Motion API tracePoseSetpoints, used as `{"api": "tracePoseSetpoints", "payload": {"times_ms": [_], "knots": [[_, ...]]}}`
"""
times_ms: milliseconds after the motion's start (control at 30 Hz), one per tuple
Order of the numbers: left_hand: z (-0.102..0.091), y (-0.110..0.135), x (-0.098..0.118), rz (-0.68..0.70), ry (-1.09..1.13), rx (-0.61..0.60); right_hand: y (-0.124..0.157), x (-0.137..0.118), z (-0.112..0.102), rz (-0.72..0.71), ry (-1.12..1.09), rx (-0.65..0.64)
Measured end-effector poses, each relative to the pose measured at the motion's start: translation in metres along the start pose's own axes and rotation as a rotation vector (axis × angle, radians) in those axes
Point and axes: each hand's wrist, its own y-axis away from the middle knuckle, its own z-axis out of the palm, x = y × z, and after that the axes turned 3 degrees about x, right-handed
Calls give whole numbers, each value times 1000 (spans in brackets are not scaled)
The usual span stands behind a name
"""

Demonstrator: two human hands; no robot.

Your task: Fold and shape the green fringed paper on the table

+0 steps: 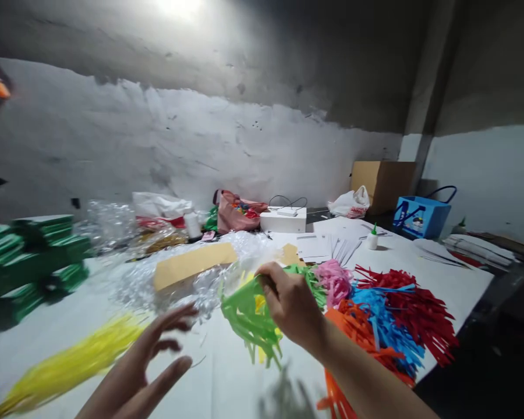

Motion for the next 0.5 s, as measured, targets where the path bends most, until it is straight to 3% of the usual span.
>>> {"api": "tracePoseSetpoints", "payload": {"times_ms": [33, 100, 167, 233, 367, 500], "knots": [[-2, -2, 14, 131, -50, 58, 5, -7, 10, -42, 12, -54], [1, -6, 37, 336, -183, 62, 16, -20, 28, -146, 52, -146], [7, -11, 48, 420, -312, 15, 26, -30, 40, -236, 83, -200], [10, -13, 48, 416, -387, -41, 36, -33, 47, -246, 63, -193], [2, -5, 36, 373, -416, -50, 55, -21, 60, -61, -71, -162], [-10, 12, 24, 385, -413, -69, 69, -1, 79, 152, -213, -241]]}}
